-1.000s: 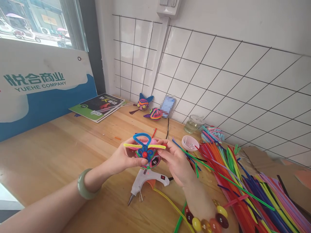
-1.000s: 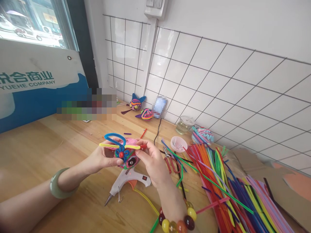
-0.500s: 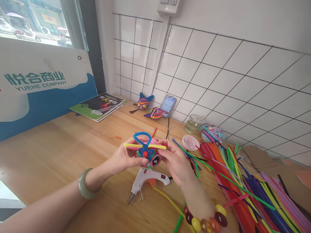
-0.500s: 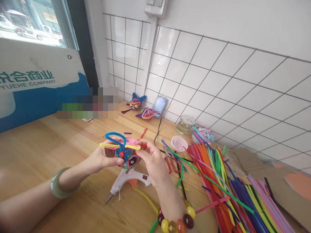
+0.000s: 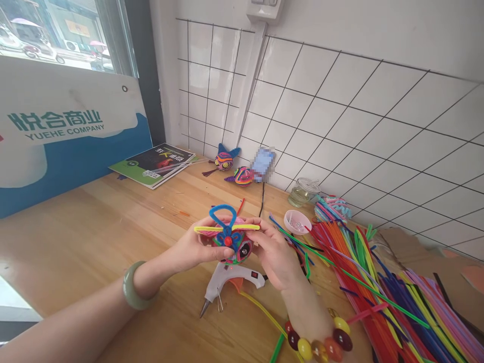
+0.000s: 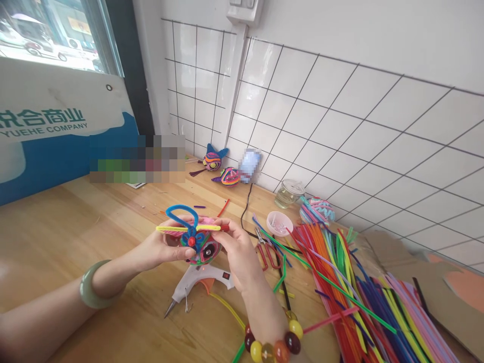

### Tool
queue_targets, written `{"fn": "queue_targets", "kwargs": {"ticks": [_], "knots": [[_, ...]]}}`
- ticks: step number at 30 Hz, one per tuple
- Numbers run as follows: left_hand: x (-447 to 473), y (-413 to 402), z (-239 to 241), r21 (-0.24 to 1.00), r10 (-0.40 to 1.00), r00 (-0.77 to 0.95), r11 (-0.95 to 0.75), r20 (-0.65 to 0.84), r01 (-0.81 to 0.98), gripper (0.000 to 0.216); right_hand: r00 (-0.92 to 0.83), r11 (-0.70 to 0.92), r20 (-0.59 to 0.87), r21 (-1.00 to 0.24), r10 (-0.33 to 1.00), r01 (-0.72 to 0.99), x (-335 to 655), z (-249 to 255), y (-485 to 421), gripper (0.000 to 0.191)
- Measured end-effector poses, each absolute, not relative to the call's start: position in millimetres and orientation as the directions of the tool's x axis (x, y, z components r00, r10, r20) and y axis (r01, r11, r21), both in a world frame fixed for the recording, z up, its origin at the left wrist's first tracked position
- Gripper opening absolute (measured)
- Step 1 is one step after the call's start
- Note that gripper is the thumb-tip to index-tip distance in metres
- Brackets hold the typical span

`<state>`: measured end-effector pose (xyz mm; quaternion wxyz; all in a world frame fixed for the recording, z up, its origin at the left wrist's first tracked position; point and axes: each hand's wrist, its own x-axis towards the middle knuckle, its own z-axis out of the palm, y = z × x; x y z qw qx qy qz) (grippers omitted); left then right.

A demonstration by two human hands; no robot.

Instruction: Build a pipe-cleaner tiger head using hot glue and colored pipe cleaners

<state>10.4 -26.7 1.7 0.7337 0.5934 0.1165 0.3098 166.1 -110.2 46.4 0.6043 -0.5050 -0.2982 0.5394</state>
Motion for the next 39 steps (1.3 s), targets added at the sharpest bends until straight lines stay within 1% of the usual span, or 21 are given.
{"fn": "queue_targets", "kwargs": {"ticks": [4, 7, 10, 16, 24, 31, 35, 37, 39], "knots": [[10, -28, 3, 0.961, 0.591, 0.786, 0.060, 0.183, -0.269, 0.052, 0.235, -0.103, -0.191, -0.935, 0.953, -0.341, 164, 48, -110, 0.017], [8, -26, 2, 0.966, 0.587, 0.797, 0.091, 0.144, -0.242, 0.047, 0.206, -0.113, -0.191, -0.933, 0.960, -0.342, 166, 47, -111, 0.019], [7, -24, 0, 0.961, 0.600, 0.788, 0.116, 0.134, -0.251, 0.044, 0.180, -0.131, -0.210, -0.919, 0.961, -0.372, 169, 47, -112, 0.020], [6, -24, -1, 0.965, 0.583, 0.805, 0.130, 0.110, -0.227, 0.043, 0.218, -0.143, -0.240, -0.912, 0.946, -0.386, 165, 47, -111, 0.023], [7, -26, -1, 0.972, 0.565, 0.813, 0.072, 0.144, -0.222, 0.047, 0.240, -0.130, -0.247, -0.900, 0.939, -0.417, 161, 40, -109, 0.015], [6, -25, -1, 0.980, 0.560, 0.816, 0.030, 0.144, -0.195, 0.045, 0.236, -0.138, -0.256, -0.896, 0.937, -0.421, 162, 42, -109, 0.018], [4, -24, 2, 0.977, 0.566, 0.816, 0.082, 0.116, -0.196, 0.042, 0.188, -0.139, -0.233, -0.901, 0.954, -0.411, 167, 44, -111, 0.023], [2, -21, 2, 0.964, 0.580, 0.806, 0.128, 0.119, -0.234, 0.044, 0.158, -0.128, -0.205, -0.908, 0.966, -0.399, 171, 46, -113, 0.026], [2, -18, 1, 0.941, 0.593, 0.793, 0.171, 0.139, -0.293, 0.047, 0.167, -0.106, -0.176, -0.926, 0.970, -0.362, 178, 50, -114, 0.029]]}}
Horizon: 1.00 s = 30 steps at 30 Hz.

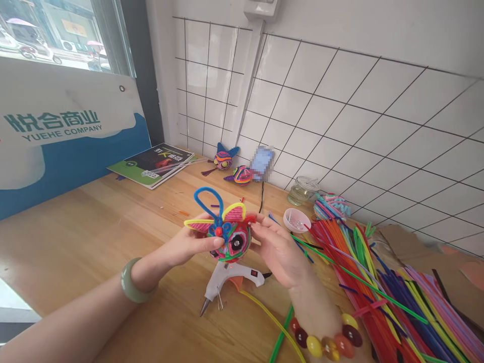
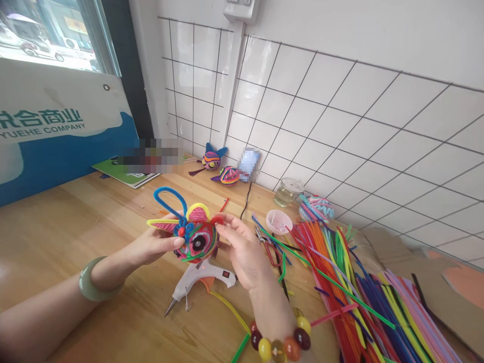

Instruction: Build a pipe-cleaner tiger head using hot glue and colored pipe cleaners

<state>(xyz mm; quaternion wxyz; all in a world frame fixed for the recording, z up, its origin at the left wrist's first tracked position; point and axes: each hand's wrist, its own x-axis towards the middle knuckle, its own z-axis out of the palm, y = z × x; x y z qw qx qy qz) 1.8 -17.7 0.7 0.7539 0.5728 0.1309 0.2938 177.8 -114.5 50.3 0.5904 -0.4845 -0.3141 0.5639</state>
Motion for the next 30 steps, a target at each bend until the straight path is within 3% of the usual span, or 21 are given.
{"fn": "queue_targets", "kwargs": {"ticks": [2, 5, 9, 12, 15, 18, 22, 30], "knots": [[2, -14, 0, 0.910, 0.603, 0.779, 0.206, 0.171, -0.360, 0.050, 0.257, -0.070, -0.140, -0.962, 0.956, -0.263, 186, 54, -116, 0.033], [2, -9, 0, 0.866, 0.619, 0.759, 0.248, 0.202, -0.433, 0.048, 0.428, -0.041, -0.028, -0.999, 0.903, 0.021, 202, 54, -118, 0.035], [2, -5, 4, 0.841, 0.635, 0.740, 0.261, 0.220, -0.474, 0.041, 0.383, -0.091, 0.035, -0.947, 0.923, 0.308, 213, 47, -120, 0.027], [1, -3, 5, 0.857, 0.631, 0.742, 0.232, 0.227, -0.460, 0.044, 0.344, -0.040, 0.093, -0.932, 0.934, 0.361, 206, 47, -122, 0.018], [0, -3, 3, 0.893, 0.636, 0.752, 0.218, 0.175, -0.393, 0.053, 0.288, 0.161, 0.332, -0.859, 0.898, 0.486, 191, 53, -125, 0.008], [-2, -5, 1, 0.924, 0.625, 0.771, 0.214, 0.120, -0.317, 0.058, 0.147, 0.300, 0.471, -0.741, 0.870, 0.600, 180, 60, -129, 0.017], [-3, -8, 0, 0.939, 0.575, 0.809, 0.196, 0.123, -0.282, 0.057, 0.060, 0.322, 0.447, -0.724, 0.893, 0.610, 175, 62, -133, 0.028], [-5, -10, 9, 0.948, 0.502, 0.847, 0.149, 0.174, -0.283, 0.048, 0.052, 0.281, 0.408, -0.709, 0.911, 0.646, 174, 61, -132, 0.027]]}}
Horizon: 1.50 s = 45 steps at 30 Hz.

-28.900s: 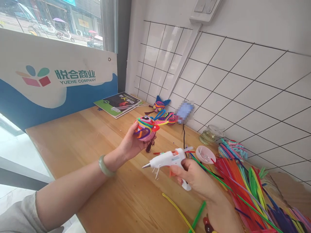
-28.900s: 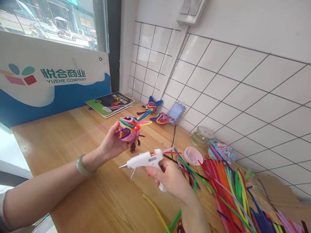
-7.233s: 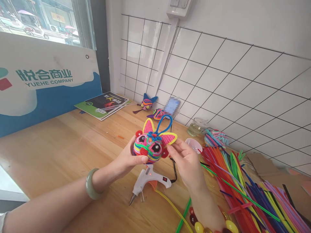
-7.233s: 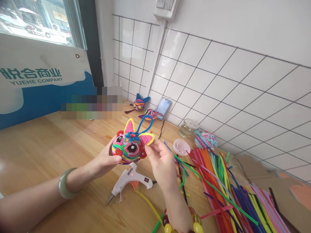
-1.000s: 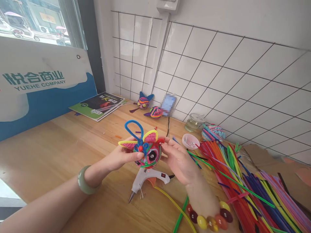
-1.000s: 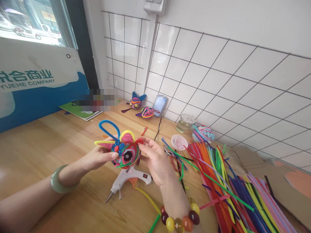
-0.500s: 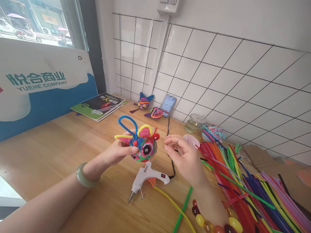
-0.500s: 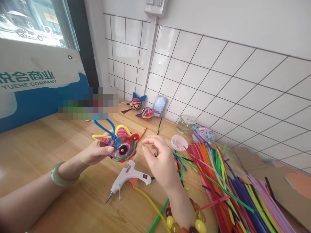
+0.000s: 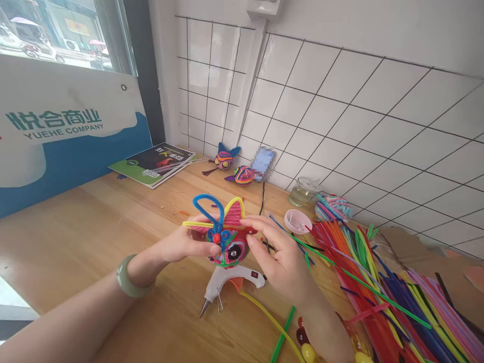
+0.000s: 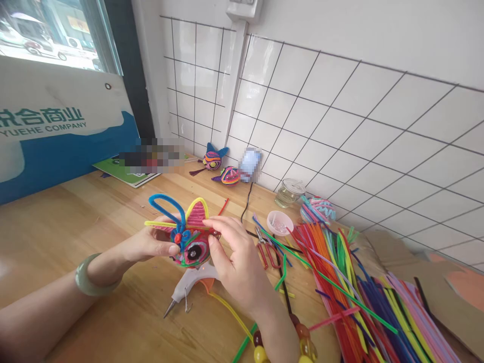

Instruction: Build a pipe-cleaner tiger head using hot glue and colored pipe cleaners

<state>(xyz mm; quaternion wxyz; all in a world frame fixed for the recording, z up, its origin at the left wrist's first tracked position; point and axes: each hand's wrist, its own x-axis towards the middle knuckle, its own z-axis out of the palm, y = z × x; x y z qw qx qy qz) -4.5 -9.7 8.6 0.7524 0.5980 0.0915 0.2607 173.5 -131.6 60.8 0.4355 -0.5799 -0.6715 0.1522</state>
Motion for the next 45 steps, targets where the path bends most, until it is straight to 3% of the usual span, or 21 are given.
{"fn": "queue_targets", "kwargs": {"ticks": [15, 24, 27, 31, 34, 37, 45], "knots": [[-4, -9, 8, 0.941, 0.469, 0.862, 0.158, 0.195, -0.299, 0.042, 0.025, 0.268, 0.369, -0.719, 0.929, 0.641, 178, 62, -134, 0.027], [-6, -8, 6, 0.959, 0.474, 0.865, 0.126, 0.166, -0.253, 0.050, 0.085, 0.308, 0.424, -0.768, 0.902, 0.562, 183, 61, -133, 0.017], [-7, -6, 2, 0.959, 0.517, 0.840, 0.115, 0.164, -0.258, 0.052, 0.208, 0.236, 0.411, -0.793, 0.888, 0.562, 190, 63, -132, 0.015], [-7, 0, -3, 0.942, 0.545, 0.815, 0.126, 0.196, -0.311, 0.052, 0.393, -0.071, 0.226, -0.786, 0.891, 0.614, 211, 65, -133, 0.020], [-6, 7, -3, 0.919, 0.590, 0.772, 0.124, 0.236, -0.375, 0.051, 0.239, -0.258, -0.122, -0.665, 0.963, 0.701, 224, 61, -135, 0.021], [-5, 14, -3, 0.892, 0.647, 0.717, 0.125, 0.258, -0.434, 0.049, 0.079, -0.280, -0.338, -0.601, 0.938, 0.749, 223, 50, -132, 0.018], [-7, 16, 0, 0.891, 0.662, 0.696, 0.094, 0.277, -0.444, 0.052, -0.122, -0.196, -0.465, -0.577, 0.877, 0.793, 203, 11, -115, 0.029]]}}
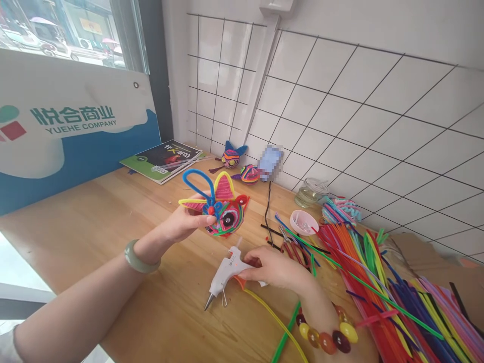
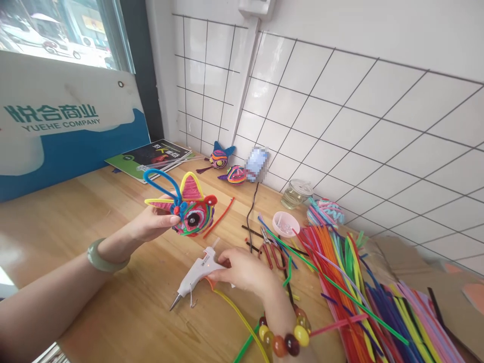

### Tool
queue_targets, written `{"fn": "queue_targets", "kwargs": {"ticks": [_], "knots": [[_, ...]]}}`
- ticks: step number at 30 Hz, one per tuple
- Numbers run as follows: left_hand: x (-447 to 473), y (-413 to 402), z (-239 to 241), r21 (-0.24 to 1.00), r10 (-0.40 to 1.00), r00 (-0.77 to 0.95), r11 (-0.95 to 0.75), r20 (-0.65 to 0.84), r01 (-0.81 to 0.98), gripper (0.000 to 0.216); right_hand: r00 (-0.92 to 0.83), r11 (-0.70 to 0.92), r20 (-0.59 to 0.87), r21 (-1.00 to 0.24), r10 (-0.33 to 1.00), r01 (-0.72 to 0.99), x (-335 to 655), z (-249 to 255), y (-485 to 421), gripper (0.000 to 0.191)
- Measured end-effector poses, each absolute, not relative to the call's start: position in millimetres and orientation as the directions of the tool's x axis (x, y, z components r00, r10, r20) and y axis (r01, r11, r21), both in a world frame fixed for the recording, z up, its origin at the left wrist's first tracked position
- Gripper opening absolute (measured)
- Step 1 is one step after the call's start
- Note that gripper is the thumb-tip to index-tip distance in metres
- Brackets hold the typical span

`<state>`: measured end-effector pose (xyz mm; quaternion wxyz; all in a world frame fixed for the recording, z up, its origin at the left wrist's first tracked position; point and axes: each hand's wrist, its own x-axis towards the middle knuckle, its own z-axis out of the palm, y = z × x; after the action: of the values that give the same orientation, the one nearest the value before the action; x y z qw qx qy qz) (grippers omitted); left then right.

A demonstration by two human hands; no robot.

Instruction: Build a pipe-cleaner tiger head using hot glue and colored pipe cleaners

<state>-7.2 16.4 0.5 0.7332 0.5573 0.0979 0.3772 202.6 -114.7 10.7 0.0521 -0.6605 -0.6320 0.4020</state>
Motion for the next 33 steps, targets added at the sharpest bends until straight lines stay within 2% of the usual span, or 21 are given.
{"fn": "queue_targets", "kwargs": {"ticks": [5, 8, 10, 12, 15, 22, 28, 30, 33], "knots": [[-11, 14, 3, 0.909, 0.608, 0.741, 0.074, 0.286, -0.411, 0.043, -0.255, -0.159, -0.482, -0.662, 0.838, 0.732, 202, 18, -115, 0.029], [-13, 14, 4, 0.915, 0.630, 0.725, 0.054, 0.280, -0.400, 0.046, -0.319, -0.216, -0.454, -0.795, 0.832, 0.567, 209, 30, -120, 0.025], [-13, 14, 4, 0.922, 0.639, 0.717, 0.034, 0.278, -0.387, 0.048, -0.357, -0.284, -0.436, -0.869, 0.826, 0.404, 216, 37, -125, 0.031], [-13, 14, 4, 0.930, 0.648, 0.707, -0.004, 0.282, -0.367, 0.043, -0.362, -0.274, -0.353, -0.928, 0.862, 0.253, 224, 43, -131, 0.038], [-12, 13, 4, 0.935, 0.675, 0.663, -0.123, 0.325, -0.333, 0.042, -0.213, -0.158, -0.177, -0.982, 0.961, 0.104, 231, 51, -138, 0.048], [-12, 9, 9, 0.870, 0.623, 0.613, -0.411, 0.486, -0.272, 0.060, 0.150, 0.015, 0.053, -0.970, 0.987, 0.244, 231, 67, -141, 0.039], [-11, 10, 9, 0.840, 0.613, 0.596, -0.494, 0.519, -0.224, 0.052, 0.361, 0.008, 0.165, -0.917, 0.918, 0.398, 212, 74, -145, 0.033], [-12, 11, 7, 0.838, 0.616, 0.589, -0.497, 0.522, -0.223, 0.054, 0.411, -0.007, 0.218, -0.877, 0.885, 0.480, 206, 73, -146, 0.032], [-12, 11, 7, 0.833, 0.623, 0.573, -0.507, 0.533, -0.223, 0.061, 0.372, -0.004, 0.272, -0.803, 0.888, 0.596, 204, 70, -146, 0.032]]}}
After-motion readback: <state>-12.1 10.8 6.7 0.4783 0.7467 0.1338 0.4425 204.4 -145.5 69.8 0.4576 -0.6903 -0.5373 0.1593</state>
